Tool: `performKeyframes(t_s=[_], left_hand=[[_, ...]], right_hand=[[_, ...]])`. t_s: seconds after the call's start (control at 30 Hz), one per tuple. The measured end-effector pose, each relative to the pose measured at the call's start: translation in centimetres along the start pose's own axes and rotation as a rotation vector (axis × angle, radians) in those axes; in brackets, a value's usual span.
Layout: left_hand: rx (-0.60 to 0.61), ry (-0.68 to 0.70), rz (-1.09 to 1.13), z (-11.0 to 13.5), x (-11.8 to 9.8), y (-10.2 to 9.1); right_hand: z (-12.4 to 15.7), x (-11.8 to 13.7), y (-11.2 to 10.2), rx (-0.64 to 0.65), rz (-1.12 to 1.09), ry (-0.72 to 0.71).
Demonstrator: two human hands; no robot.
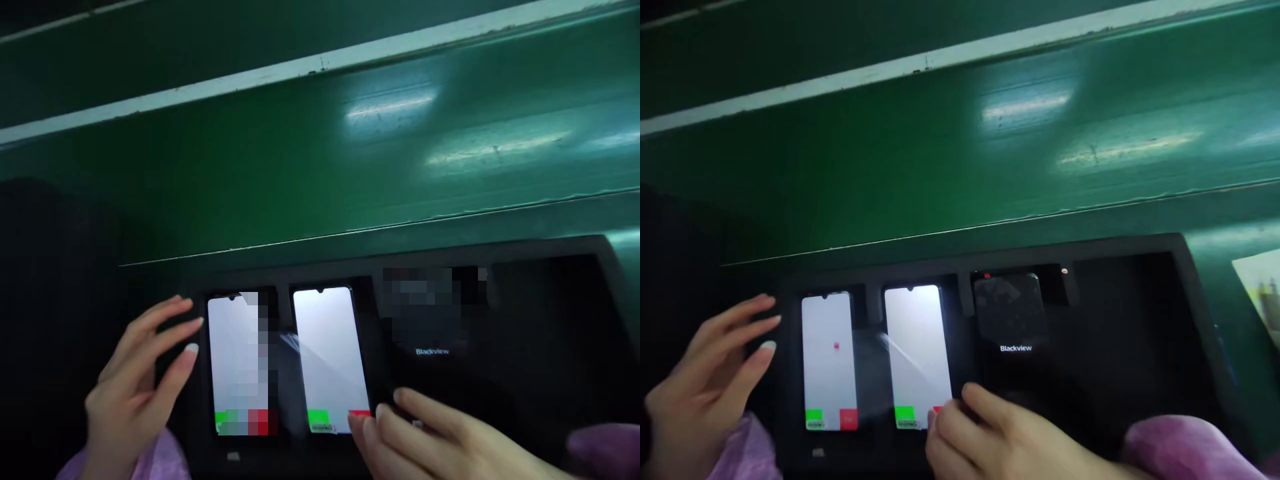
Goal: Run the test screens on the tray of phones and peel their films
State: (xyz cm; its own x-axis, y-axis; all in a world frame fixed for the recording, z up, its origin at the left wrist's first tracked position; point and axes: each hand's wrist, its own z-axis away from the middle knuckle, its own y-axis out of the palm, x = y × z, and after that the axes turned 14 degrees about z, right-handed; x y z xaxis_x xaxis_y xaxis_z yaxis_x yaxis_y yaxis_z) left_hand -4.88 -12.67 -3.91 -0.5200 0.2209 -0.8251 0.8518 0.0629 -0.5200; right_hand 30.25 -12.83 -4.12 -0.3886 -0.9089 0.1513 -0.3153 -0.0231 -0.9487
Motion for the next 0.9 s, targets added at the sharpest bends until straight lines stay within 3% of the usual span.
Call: performKeyframes(t_s=[0.07, 0.17, 0.33, 0.47, 0.67, 0.9], left_hand=[[-0.204, -0.147, 0.135, 0.8, 1.2, 1.4], [-0.354, -0.190, 0.219, 1.5, 2.2, 3.3], [-0.347, -0.114, 0.133, 1.3, 2.6, 4.0], [-0.244, -0.040, -0.029, 0.6, 2.8, 3.5], [-0.097, -0.019, -0.260, -0.6, 2.3, 2.9], [-0.101, 0.040, -0.300, -2.6, 2.7, 2.1]], right_hand=[[-1.0, -1.0, 0.0, 0.029, -0.065, 0.091], [-2.9, -3.5, -0.1, 0.006, -0.217, 0.290], [-5.4, -7.5, -0.6, -0.192, -0.267, 0.667], [-5.9, -8.1, -1.5, -0.317, -0.349, 0.858], [-5.4, -7.2, -1.5, -0.409, -0.413, 0.883], [-5.1, -7.1, -1.0, -0.398, -0.463, 0.857]])
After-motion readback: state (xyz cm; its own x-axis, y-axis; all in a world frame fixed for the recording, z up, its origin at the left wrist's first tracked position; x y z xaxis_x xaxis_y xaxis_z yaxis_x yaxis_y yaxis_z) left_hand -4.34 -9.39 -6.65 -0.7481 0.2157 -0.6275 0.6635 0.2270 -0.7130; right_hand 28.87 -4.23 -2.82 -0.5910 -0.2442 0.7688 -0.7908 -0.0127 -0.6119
